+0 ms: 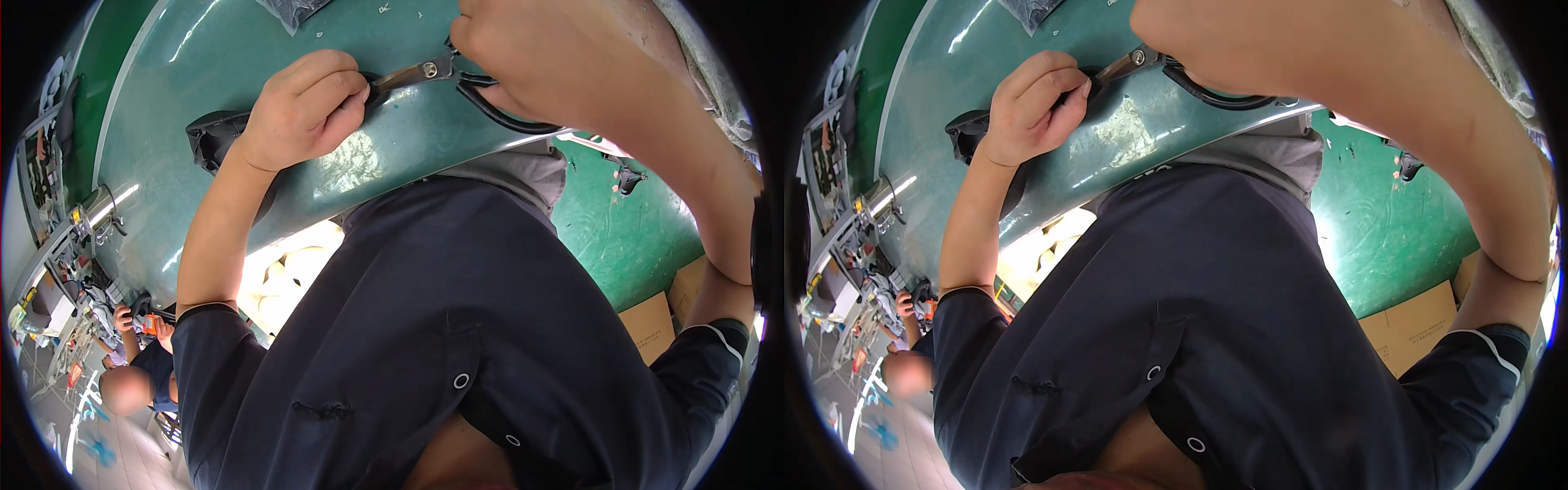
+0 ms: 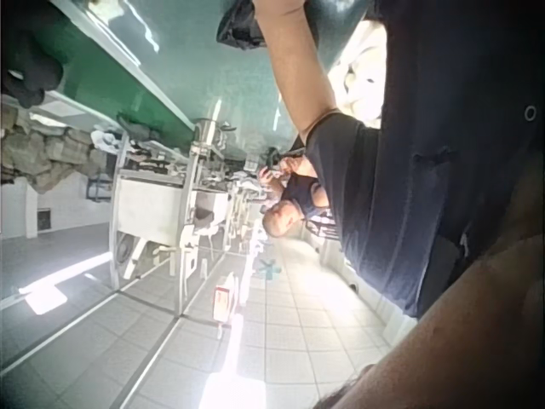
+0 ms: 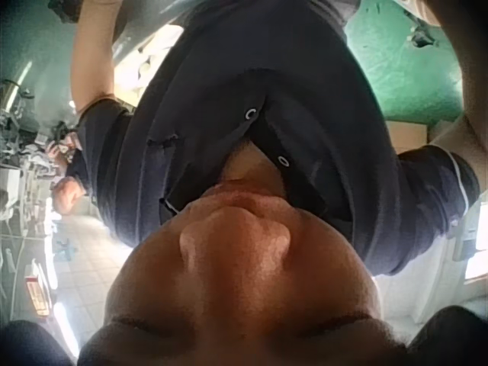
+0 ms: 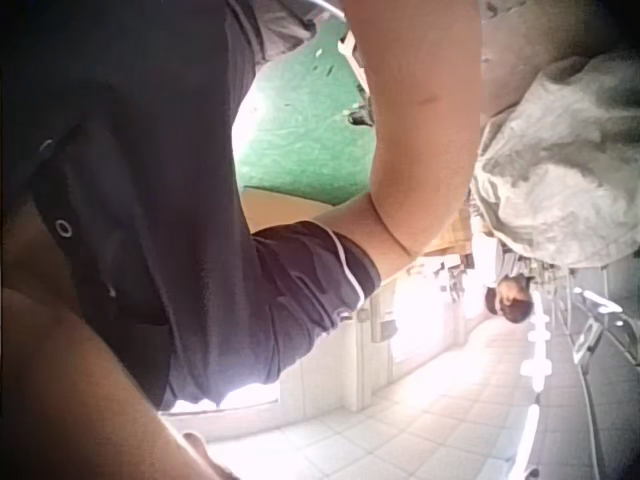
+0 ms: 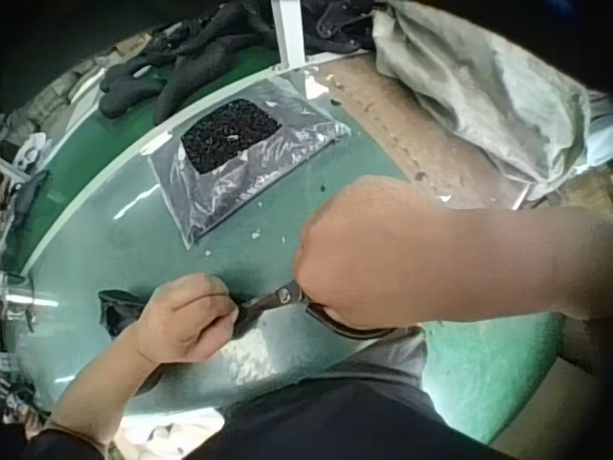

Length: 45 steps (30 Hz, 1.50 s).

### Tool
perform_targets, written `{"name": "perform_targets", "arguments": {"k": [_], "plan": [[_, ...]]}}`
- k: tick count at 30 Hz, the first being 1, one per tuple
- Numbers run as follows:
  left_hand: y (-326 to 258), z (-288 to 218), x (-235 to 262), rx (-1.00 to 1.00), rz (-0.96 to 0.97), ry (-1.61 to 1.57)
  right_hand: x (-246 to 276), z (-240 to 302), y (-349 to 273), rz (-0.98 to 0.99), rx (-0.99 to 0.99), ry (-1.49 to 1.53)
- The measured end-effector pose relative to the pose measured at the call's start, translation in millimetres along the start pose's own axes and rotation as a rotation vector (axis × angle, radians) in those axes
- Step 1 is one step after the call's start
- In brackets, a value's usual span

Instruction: Trim excess material from bicycle seats using a pair of scissors.

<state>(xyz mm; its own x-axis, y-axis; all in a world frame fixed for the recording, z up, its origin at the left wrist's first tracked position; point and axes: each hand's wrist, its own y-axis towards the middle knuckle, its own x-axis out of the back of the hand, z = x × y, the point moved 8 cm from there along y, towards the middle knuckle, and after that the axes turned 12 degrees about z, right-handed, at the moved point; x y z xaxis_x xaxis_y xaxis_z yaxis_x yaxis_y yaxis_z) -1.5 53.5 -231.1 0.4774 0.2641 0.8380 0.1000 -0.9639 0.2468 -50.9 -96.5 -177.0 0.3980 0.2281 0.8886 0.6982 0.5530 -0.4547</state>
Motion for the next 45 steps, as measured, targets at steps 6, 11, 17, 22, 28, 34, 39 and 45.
{"name": "perform_targets", "arguments": {"k": [6, 11, 17, 22, 28, 34, 39, 45], "plan": [[-1, 2, 3, 0.032, -0.049, -0.005, -25, -3, -3, 0.010, 0.002, 0.026], [-5, 5, 4, 0.053, -0.044, -0.069, -20, -11, -27, -0.191, -0.063, 0.032], [3, 5, 6, 0.088, -0.005, -0.162, -37, -32, -70, -0.398, -0.311, 0.033], [9, 0, 8, 0.128, 0.081, -0.017, -57, -31, -84, -0.430, -0.391, 0.220], [2, -7, 9, 0.203, 0.093, 0.194, -69, -23, -81, -0.414, -0.404, 0.307], [-13, 14, 9, 0.281, -0.054, 0.023, -47, -15, -53, -0.451, -0.288, 0.217], [-11, 15, 8, 0.212, -0.061, -0.004, -33, -21, -35, -0.787, -0.040, 0.185], [-14, 15, 8, 0.214, -0.066, -0.009, -23, -22, 0, -0.203, -0.185, 0.112]]}}
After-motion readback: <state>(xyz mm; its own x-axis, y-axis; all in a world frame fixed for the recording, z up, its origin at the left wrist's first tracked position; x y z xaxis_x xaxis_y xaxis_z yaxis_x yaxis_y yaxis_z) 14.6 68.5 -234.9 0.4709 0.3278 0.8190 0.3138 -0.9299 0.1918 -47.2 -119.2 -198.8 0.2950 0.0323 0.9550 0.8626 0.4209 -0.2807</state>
